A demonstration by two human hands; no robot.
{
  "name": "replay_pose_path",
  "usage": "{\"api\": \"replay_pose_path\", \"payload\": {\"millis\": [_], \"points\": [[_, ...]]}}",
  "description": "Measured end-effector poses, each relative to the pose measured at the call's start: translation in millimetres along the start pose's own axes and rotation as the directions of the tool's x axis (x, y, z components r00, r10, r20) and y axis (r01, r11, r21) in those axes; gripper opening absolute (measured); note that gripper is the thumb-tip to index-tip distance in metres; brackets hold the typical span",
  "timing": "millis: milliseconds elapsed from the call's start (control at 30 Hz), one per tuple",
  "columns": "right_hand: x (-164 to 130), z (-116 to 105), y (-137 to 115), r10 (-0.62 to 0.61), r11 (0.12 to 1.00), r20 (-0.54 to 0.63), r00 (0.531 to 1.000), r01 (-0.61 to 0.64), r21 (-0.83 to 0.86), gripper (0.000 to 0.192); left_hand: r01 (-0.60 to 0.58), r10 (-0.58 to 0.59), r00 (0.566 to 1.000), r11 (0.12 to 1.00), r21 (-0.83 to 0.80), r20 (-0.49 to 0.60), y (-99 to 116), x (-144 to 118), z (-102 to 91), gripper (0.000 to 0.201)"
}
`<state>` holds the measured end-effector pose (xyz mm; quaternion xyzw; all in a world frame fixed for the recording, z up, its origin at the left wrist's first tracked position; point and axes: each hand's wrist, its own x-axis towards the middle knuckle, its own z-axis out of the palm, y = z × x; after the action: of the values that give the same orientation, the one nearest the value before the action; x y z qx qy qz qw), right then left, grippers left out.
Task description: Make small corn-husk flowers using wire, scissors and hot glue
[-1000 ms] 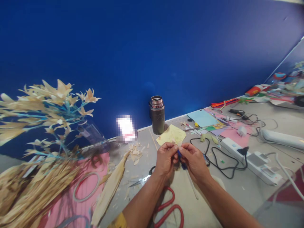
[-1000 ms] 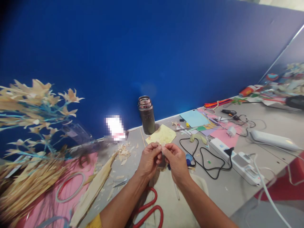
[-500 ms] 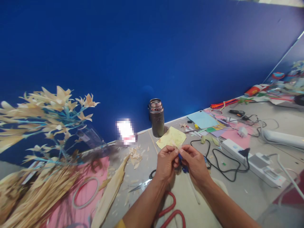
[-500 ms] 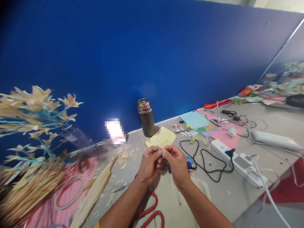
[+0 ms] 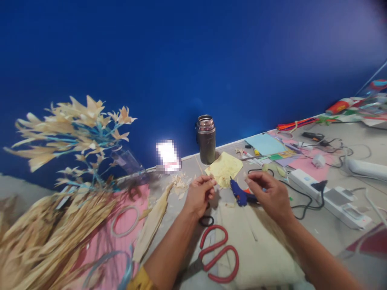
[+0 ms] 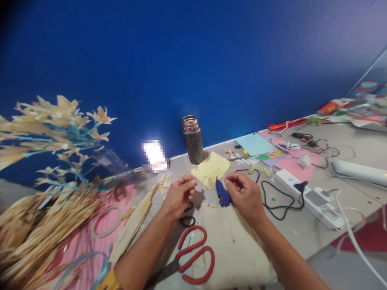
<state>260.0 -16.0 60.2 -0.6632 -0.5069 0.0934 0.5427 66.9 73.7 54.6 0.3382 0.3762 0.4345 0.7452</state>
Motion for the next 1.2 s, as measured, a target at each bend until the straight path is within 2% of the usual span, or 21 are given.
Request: {"api": "replay_pose_path", "payload": {"millis": [67,133,200,300,367,467,533,600,700,733,867,933,1000,1100,1200], "points": [[-6,-1,5,-0.102,0.991,0.076,0.992,0.108,-0.081,0.015,-0.031,0.033,0.997,0.999,0.032,-0.072,13,-11,-20.1,0.039],[-14,3,9,-0.21,0.96,0.174,0.962,0.236,-0.148,0.016,-0.072,0.087,0.989,0.99,0.119,-0.12,18,-24,-34.6,0.034],[-23,9,13,-0.294,0.91,0.268,0.918,0.354,-0.217,0.018,-0.06,0.082,0.992,0.976,0.211,-0.097,13,-38,-40.0,0.03],[-29,18,18,-0.345,0.834,0.372,0.862,0.463,-0.299,0.021,0.008,-0.002,1.0,0.944,0.329,-0.02,-9,-55,-34.6,0.02],[-24,20,20,-0.35,0.802,0.406,0.845,0.493,-0.336,0.021,-0.029,0.018,0.999,0.886,0.464,0.027,-26,-64,-28.3,0.013],[-5,21,16,-0.306,0.738,0.438,0.845,0.501,-0.452,0.022,-0.19,0.093,0.978,0.761,0.62,0.186,-44,-76,-23.4,0.011],[12,23,11,-0.22,0.655,0.5,0.838,0.507,-0.561,0.023,-0.308,0.132,0.946,0.645,0.699,0.295,-47,-81,-24.4,0.016],[32,26,8,-0.14,0.575,0.546,0.826,0.517,-0.634,0.024,-0.362,0.145,0.929,0.542,0.758,0.34,-41,-80,-26.9,0.017],[64,33,13,-0.1,0.524,0.574,0.813,0.534,-0.664,0.027,-0.364,0.18,0.931,0.427,0.828,0.316,-21,-65,-28.6,0.018],[75,37,16,-0.089,0.511,0.586,0.805,0.542,-0.667,0.027,-0.366,0.199,0.929,0.364,0.856,0.312,-13,-55,-27.9,0.018],[107,62,31,-0.043,0.473,0.671,0.741,0.606,-0.64,0.022,-0.321,0.196,0.924,-0.073,0.944,0.329,8,-4,-20.8,0.025],[114,78,34,-0.032,0.458,0.722,0.691,0.652,-0.604,0.016,-0.33,0.177,0.921,-0.121,0.936,0.347,7,19,-17.9,0.027],[116,95,35,-0.029,0.443,0.764,0.645,0.693,-0.569,0.026,-0.342,0.149,0.92,-0.144,0.929,0.362,1,35,-17.2,0.026],[114,115,33,-0.019,0.427,0.801,0.598,0.73,-0.534,0.033,-0.345,0.119,0.923,-0.171,0.923,0.367,-12,44,-19.8,0.023],[112,124,34,0.005,0.418,0.823,0.568,0.746,-0.518,0.032,-0.345,0.103,0.925,-0.183,0.921,0.367,-20,45,-22.9,0.025]]}}
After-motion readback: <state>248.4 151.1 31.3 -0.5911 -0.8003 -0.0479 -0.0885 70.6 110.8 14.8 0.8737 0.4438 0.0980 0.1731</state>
